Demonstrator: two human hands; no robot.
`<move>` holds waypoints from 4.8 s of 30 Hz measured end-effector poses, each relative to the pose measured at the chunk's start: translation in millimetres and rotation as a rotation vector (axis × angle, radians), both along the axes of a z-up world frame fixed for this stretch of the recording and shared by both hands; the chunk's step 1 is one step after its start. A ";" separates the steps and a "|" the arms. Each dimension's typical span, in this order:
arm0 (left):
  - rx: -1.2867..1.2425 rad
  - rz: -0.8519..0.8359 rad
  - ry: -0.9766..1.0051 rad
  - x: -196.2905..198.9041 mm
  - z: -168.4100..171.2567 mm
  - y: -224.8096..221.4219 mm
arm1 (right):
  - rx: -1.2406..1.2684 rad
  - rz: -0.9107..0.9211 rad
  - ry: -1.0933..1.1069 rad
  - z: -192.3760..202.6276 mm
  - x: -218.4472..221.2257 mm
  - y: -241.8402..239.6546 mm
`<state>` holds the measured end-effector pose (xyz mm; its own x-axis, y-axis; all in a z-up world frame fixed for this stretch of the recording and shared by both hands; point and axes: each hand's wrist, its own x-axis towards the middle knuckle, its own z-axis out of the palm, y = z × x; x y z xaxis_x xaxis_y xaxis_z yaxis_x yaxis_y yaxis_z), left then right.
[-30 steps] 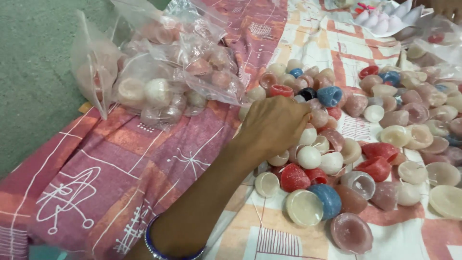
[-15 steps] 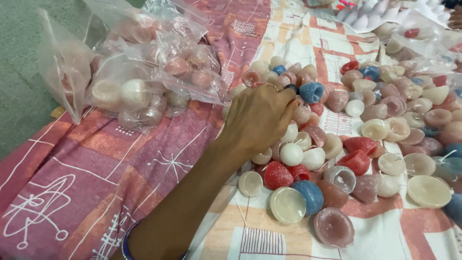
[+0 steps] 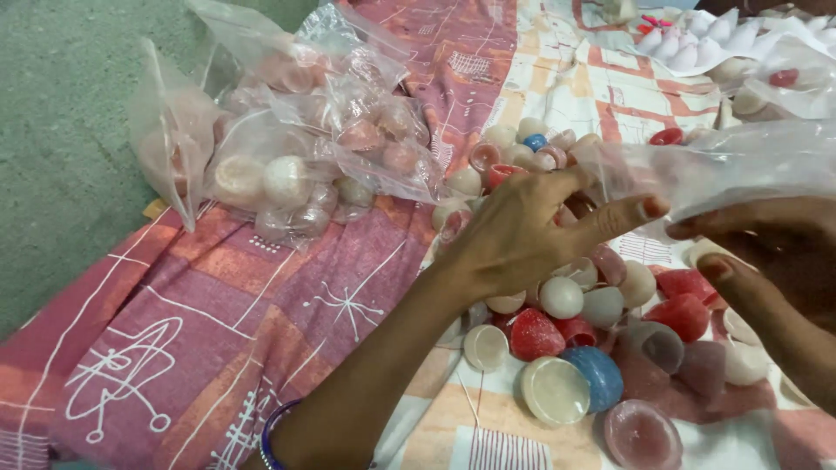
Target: Sorting small molded wax melts into plastic zipper bags.
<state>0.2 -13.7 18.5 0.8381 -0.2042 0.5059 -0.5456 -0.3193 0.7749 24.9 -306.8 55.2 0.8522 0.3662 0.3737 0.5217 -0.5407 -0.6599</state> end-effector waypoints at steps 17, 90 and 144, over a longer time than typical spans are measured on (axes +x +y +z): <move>0.145 1.019 -0.777 -5.0 9.1 29.3 | -0.243 0.099 -0.560 -10.4 -33.2 54.5; 0.546 0.277 -1.024 -46.2 -12.5 -43.0 | -0.458 0.270 -0.604 -60.0 -18.1 28.6; 0.585 0.077 -0.077 -41.5 38.6 2.1 | -0.326 0.465 0.179 -8.7 15.5 -11.1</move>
